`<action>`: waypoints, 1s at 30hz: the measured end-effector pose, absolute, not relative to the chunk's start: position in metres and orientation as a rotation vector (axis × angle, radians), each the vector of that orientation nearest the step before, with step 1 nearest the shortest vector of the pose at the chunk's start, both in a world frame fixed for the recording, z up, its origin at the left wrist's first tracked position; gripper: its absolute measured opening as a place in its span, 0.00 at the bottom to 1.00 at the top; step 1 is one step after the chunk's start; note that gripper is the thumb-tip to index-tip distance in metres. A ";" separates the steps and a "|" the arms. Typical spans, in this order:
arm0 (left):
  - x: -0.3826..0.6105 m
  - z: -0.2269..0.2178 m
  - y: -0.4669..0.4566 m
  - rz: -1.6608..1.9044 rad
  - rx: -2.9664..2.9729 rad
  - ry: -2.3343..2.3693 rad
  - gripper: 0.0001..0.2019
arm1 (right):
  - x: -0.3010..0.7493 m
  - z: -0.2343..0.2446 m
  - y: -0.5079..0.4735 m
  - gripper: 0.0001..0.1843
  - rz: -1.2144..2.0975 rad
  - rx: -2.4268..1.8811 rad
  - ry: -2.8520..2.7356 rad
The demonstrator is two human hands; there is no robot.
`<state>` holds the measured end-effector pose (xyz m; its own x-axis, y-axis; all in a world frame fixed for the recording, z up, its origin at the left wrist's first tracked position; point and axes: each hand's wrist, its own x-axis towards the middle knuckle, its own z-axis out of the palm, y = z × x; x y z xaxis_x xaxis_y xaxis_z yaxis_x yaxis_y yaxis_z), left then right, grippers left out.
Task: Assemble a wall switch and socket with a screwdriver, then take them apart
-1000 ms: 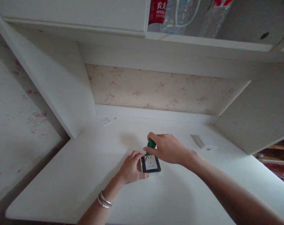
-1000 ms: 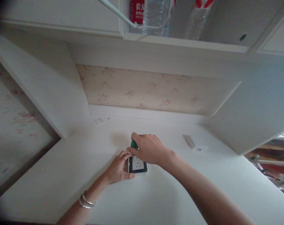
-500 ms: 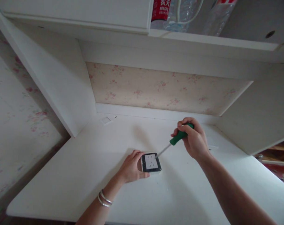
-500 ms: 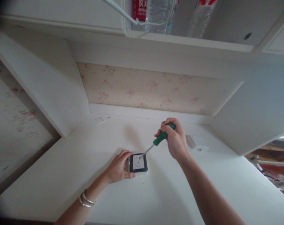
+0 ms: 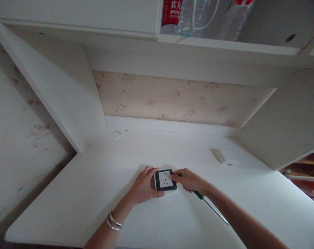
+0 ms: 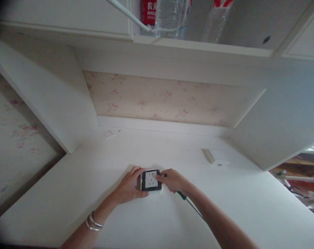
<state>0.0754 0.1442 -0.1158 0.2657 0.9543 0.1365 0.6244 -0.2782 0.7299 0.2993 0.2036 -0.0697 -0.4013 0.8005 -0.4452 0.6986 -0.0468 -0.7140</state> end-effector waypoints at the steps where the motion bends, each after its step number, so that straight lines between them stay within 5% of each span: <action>1: 0.075 -0.116 0.144 0.784 1.993 1.420 0.42 | 0.297 -0.073 0.204 0.13 1.426 -1.672 -2.046; 30: 0.072 -0.129 0.148 0.757 1.998 1.437 0.50 | 0.299 -0.084 0.213 0.13 1.775 -1.471 -1.513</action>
